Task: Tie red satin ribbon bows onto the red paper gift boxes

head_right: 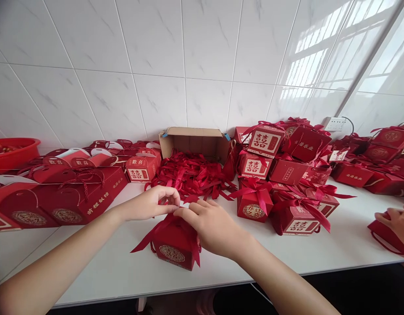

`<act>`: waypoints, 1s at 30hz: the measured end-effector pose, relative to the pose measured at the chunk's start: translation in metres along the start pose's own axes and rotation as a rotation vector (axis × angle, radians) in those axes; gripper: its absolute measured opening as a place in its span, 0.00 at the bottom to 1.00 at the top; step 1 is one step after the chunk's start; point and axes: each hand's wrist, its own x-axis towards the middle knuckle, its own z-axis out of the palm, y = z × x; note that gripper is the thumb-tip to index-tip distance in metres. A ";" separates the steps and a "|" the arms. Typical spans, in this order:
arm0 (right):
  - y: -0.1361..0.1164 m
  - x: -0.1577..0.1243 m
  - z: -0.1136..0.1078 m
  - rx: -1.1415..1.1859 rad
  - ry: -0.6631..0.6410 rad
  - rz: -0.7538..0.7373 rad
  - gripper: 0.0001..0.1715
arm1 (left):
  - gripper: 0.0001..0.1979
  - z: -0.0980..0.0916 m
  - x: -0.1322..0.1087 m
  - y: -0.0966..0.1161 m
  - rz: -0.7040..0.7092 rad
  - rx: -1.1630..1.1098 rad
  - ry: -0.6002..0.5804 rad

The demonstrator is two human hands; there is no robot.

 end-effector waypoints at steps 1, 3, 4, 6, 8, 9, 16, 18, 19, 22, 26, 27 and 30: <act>0.000 0.000 0.000 -0.009 0.000 0.003 0.33 | 0.09 -0.001 0.000 0.000 0.000 0.000 -0.009; -0.002 0.002 0.001 -0.048 -0.014 -0.001 0.33 | 0.08 -0.002 -0.001 0.002 -0.006 -0.003 -0.024; -0.003 0.002 0.001 -0.069 -0.022 -0.004 0.33 | 0.08 -0.002 -0.002 0.002 -0.012 -0.007 -0.030; -0.004 0.003 0.001 -0.101 -0.030 -0.014 0.30 | 0.08 -0.003 -0.002 0.003 -0.026 -0.015 -0.041; -0.006 0.003 0.001 -0.114 -0.036 -0.020 0.27 | 0.08 -0.003 -0.002 0.004 -0.035 -0.019 -0.042; -0.006 0.003 0.000 -0.114 -0.042 -0.021 0.27 | 0.07 -0.002 -0.002 0.003 -0.036 -0.018 -0.034; -0.001 0.002 -0.003 -0.062 -0.080 -0.030 0.28 | 0.07 0.005 0.002 -0.007 -0.049 -0.030 0.039; 0.004 0.002 -0.001 -0.031 -0.068 -0.052 0.30 | 0.07 0.007 0.002 -0.008 -0.052 -0.039 0.028; 0.006 0.002 0.000 -0.012 -0.064 -0.066 0.31 | 0.07 0.007 0.001 -0.008 -0.049 -0.044 0.016; 0.013 0.001 0.004 0.044 -0.055 -0.102 0.32 | 0.08 0.005 -0.003 -0.005 -0.030 -0.055 -0.038; 0.016 -0.001 0.007 0.090 -0.022 -0.141 0.31 | 0.09 -0.001 -0.009 -0.002 0.014 -0.046 -0.118; 0.017 -0.001 0.007 0.093 -0.014 -0.146 0.30 | 0.08 -0.002 -0.010 -0.001 0.021 -0.036 -0.138; 0.018 -0.001 0.009 0.092 0.003 -0.158 0.30 | 0.08 -0.003 -0.011 -0.002 0.035 0.010 -0.199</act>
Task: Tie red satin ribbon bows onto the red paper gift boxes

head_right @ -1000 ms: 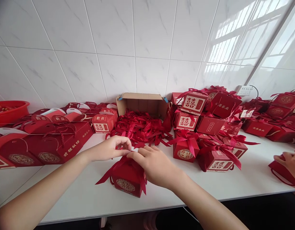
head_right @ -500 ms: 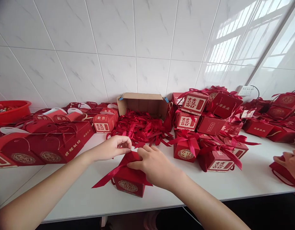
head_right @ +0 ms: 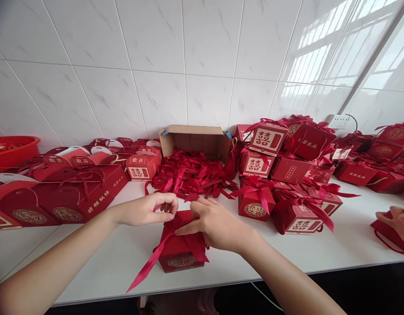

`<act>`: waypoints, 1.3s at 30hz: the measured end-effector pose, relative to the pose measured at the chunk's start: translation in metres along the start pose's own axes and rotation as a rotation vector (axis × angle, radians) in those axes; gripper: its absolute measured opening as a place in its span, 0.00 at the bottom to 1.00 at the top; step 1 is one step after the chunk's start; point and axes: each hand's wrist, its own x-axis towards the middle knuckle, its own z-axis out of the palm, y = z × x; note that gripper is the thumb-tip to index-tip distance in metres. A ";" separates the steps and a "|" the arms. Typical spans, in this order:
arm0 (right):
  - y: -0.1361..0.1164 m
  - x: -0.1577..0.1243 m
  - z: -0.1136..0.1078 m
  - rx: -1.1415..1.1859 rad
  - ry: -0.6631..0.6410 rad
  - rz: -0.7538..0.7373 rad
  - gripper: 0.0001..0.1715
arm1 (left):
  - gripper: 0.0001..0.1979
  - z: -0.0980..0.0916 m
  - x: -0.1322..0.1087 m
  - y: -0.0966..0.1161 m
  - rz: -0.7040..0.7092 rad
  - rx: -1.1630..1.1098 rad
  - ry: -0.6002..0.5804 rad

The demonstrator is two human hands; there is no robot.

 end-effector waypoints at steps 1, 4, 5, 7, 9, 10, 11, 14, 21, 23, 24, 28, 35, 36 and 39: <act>0.000 0.000 0.000 -0.001 0.004 -0.006 0.30 | 0.09 0.000 0.000 -0.001 0.006 0.016 -0.015; 0.001 0.000 0.001 0.001 0.009 -0.017 0.30 | 0.11 0.002 0.001 -0.004 0.009 0.058 -0.045; 0.001 0.000 0.000 0.003 0.013 -0.017 0.30 | 0.11 0.002 0.001 -0.005 0.001 0.071 -0.051; 0.000 0.000 0.000 0.009 0.016 -0.016 0.29 | 0.11 0.004 0.001 -0.008 -0.011 0.092 -0.061; -0.001 0.000 -0.001 0.011 0.016 -0.011 0.29 | 0.11 0.006 0.001 -0.010 0.010 0.079 -0.057; -0.001 0.000 -0.002 0.011 0.017 -0.010 0.29 | 0.11 0.006 0.000 -0.010 0.033 0.057 -0.052; -0.001 0.000 -0.002 0.010 0.017 -0.008 0.29 | 0.11 0.007 0.000 -0.011 0.057 0.030 -0.048; -0.002 -0.001 -0.001 0.006 0.013 -0.009 0.29 | 0.09 0.009 0.001 -0.013 0.101 -0.041 -0.031; 0.000 -0.004 0.000 0.033 0.025 -0.030 0.30 | 0.12 0.016 0.004 -0.016 0.094 -0.125 0.125; -0.001 -0.005 -0.001 0.040 0.017 -0.030 0.29 | 0.12 0.020 0.005 -0.015 0.091 -0.135 0.177; -0.001 -0.005 -0.002 0.042 0.014 -0.027 0.29 | 0.12 0.022 0.005 -0.014 0.095 -0.141 0.195; -0.002 -0.004 -0.003 0.048 0.023 -0.017 0.27 | 0.12 0.032 0.004 -0.008 0.103 -0.172 0.251; -0.001 -0.005 -0.001 0.050 0.070 -0.033 0.27 | 0.18 0.050 0.011 -0.007 0.053 -0.246 0.381; 0.000 -0.005 -0.001 0.054 0.082 -0.036 0.26 | 0.17 0.051 0.012 -0.008 0.048 -0.247 0.381; 0.002 -0.008 0.002 0.096 0.137 -0.049 0.24 | 0.13 0.053 0.014 -0.007 0.042 -0.264 0.387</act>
